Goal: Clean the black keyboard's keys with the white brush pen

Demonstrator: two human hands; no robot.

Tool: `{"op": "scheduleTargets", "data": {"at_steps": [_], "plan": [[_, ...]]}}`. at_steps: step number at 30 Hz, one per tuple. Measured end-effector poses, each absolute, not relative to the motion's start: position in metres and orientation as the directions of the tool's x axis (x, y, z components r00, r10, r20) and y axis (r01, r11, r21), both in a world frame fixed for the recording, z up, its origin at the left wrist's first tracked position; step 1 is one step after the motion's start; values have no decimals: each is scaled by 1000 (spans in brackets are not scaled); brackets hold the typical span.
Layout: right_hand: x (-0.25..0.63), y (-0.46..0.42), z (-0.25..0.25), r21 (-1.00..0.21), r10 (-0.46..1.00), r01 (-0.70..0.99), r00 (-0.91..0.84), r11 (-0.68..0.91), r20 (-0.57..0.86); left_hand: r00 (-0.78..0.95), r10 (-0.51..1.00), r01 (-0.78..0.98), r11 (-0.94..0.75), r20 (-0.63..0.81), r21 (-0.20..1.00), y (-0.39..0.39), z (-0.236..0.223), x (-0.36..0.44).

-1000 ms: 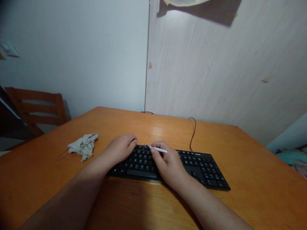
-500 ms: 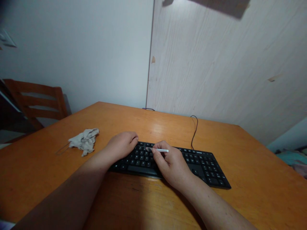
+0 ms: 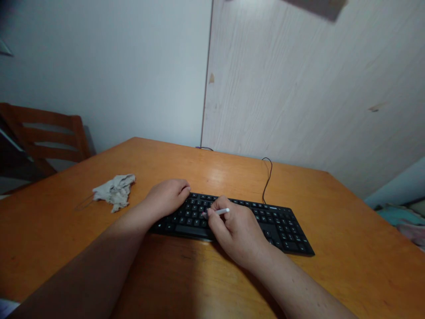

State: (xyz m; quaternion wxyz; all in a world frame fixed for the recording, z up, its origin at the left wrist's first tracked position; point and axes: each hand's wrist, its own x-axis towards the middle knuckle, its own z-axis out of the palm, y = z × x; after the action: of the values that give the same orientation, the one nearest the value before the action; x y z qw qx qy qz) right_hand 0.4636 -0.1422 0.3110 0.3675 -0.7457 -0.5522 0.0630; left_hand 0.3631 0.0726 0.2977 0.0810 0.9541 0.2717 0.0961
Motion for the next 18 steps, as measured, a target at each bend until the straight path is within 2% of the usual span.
{"op": "scheduleTargets", "data": {"at_steps": [9, 13, 16, 18], "plan": [[459, -151, 322, -613, 901, 784, 332, -98, 280, 835, 530, 499, -842, 146, 204, 74, 297, 362], [462, -153, 325, -684, 901, 727, 337, -64, 274, 838, 526, 495, -844, 142, 207, 74, 297, 363], [465, -152, 322, -733, 877, 679, 371, -30, 307, 840, 526, 494, -843, 135, 212, 73, 297, 363], [465, -151, 321, -703, 861, 710, 373, -26, 345, 840, 527, 495, -842, 132, 213, 73, 297, 362]]}}
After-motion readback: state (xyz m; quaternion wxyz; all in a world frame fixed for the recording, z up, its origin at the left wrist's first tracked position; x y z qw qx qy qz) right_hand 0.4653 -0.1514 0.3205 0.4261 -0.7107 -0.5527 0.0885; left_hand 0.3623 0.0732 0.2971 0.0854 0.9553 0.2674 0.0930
